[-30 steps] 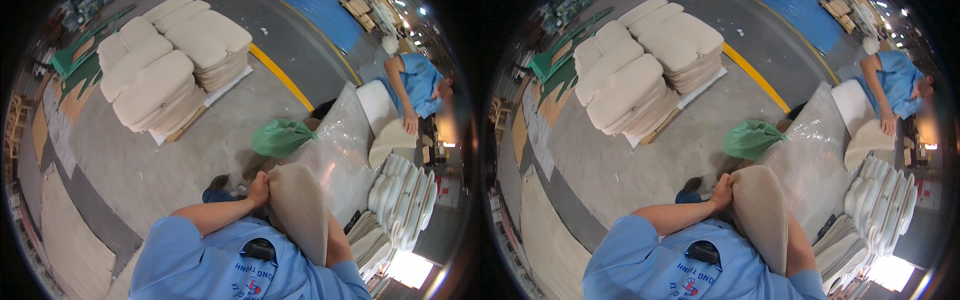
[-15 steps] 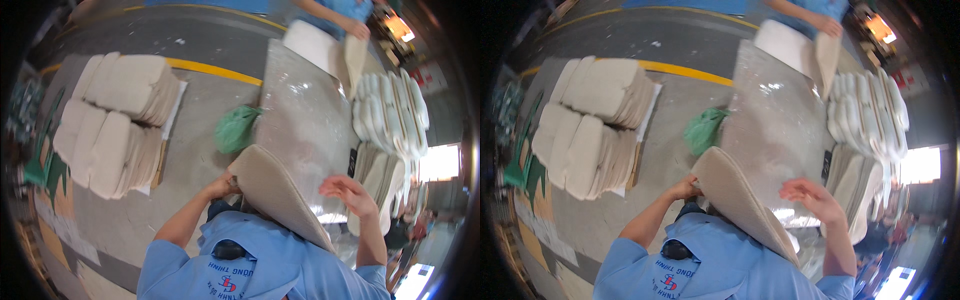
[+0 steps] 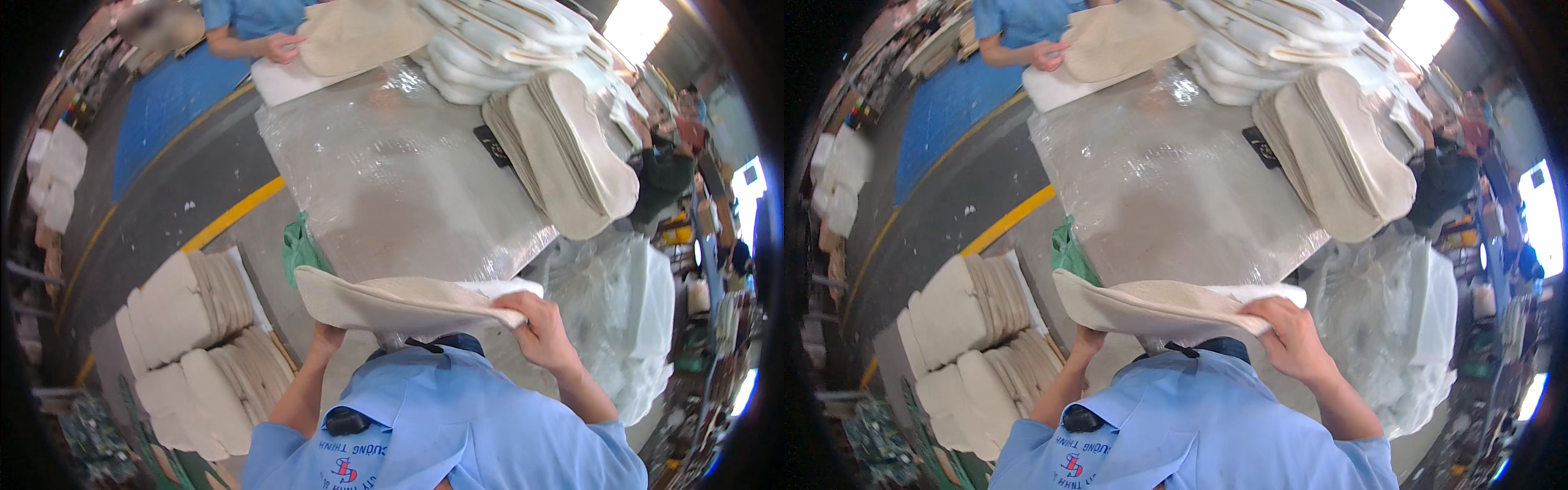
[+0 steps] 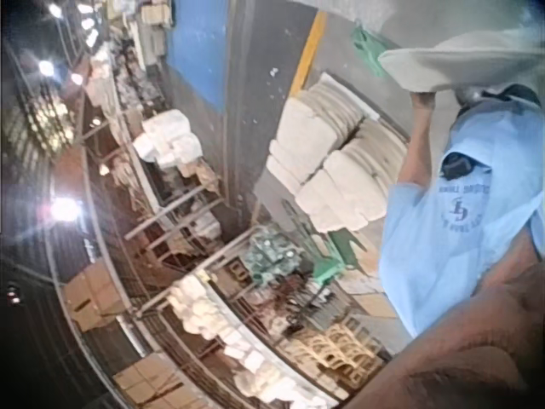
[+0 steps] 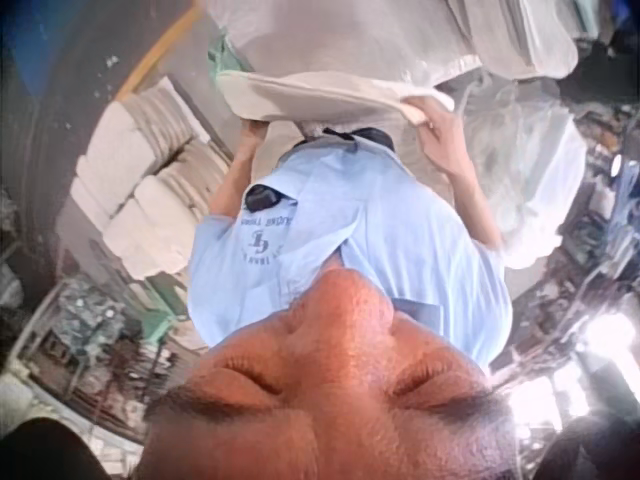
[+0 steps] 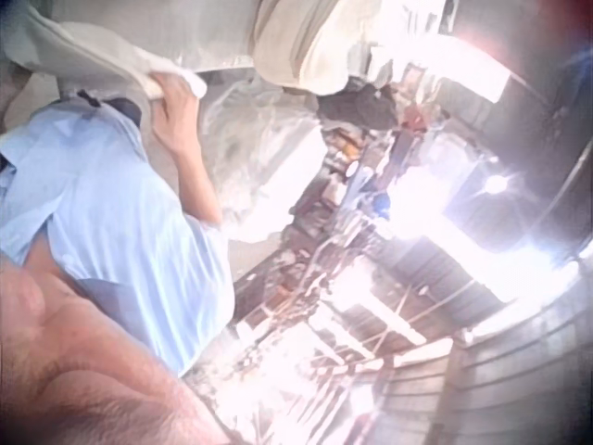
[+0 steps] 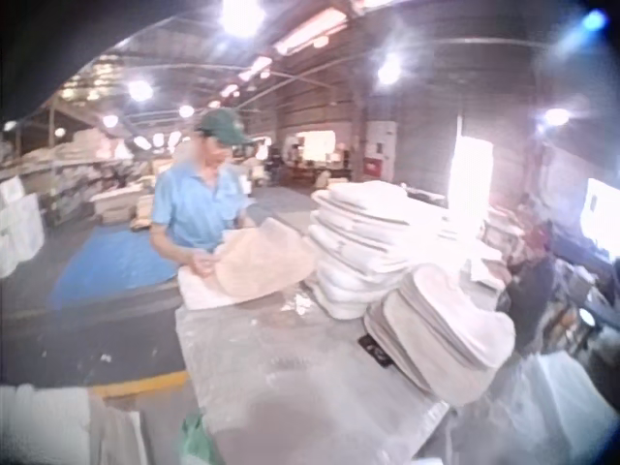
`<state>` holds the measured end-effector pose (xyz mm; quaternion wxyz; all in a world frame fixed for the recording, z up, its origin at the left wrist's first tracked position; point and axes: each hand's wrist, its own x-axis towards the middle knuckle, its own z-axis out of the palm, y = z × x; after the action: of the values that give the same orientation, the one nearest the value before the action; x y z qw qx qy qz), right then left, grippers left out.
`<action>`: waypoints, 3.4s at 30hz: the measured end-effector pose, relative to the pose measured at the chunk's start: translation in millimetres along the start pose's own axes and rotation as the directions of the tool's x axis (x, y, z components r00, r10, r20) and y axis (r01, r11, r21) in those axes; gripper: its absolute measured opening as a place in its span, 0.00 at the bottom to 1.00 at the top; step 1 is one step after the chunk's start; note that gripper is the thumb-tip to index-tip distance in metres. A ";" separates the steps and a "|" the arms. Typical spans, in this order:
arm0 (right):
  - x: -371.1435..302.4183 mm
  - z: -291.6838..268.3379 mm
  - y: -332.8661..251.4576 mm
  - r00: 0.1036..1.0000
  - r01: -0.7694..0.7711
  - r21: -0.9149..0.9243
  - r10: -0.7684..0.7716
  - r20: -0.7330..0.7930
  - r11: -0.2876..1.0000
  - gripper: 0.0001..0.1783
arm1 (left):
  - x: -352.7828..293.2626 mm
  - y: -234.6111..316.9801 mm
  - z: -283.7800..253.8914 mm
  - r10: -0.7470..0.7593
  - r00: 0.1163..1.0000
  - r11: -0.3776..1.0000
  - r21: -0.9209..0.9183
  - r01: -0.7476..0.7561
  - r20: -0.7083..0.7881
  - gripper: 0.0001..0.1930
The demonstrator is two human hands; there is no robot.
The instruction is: The person folds beige cushion covers and stacks them on a table. The person repeatedly picks up a cushion cover, folds it, and places it on a growing stack. Other workers are visible in the background performing similar tasks.
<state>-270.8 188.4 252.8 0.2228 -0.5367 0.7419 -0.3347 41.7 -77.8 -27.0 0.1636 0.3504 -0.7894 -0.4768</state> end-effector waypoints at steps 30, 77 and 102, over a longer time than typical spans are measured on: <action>-84.7 83.3 -41.1 0.703 0.049 -0.031 -0.056 -0.709 0.998 0.20 | 59.8 27.3 -66.5 -0.302 0.768 0.835 0.545 -0.072 0.564 0.17; -52.4 83.5 -27.0 0.822 -0.075 0.106 0.122 -0.557 0.992 0.11 | 117.5 208.6 -59.9 -0.102 0.407 0.872 0.278 -0.403 0.908 0.14; -106.2 62.0 10.2 0.935 -0.181 0.697 0.341 -0.097 0.694 0.15 | 162.2 358.1 80.2 -0.190 -0.326 0.966 0.236 0.109 0.926 0.14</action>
<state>-200.2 275.0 200.3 0.3653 -0.2662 0.6570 -0.6034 -261.7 -34.4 231.9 -0.6100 -0.0744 -0.5562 -0.5594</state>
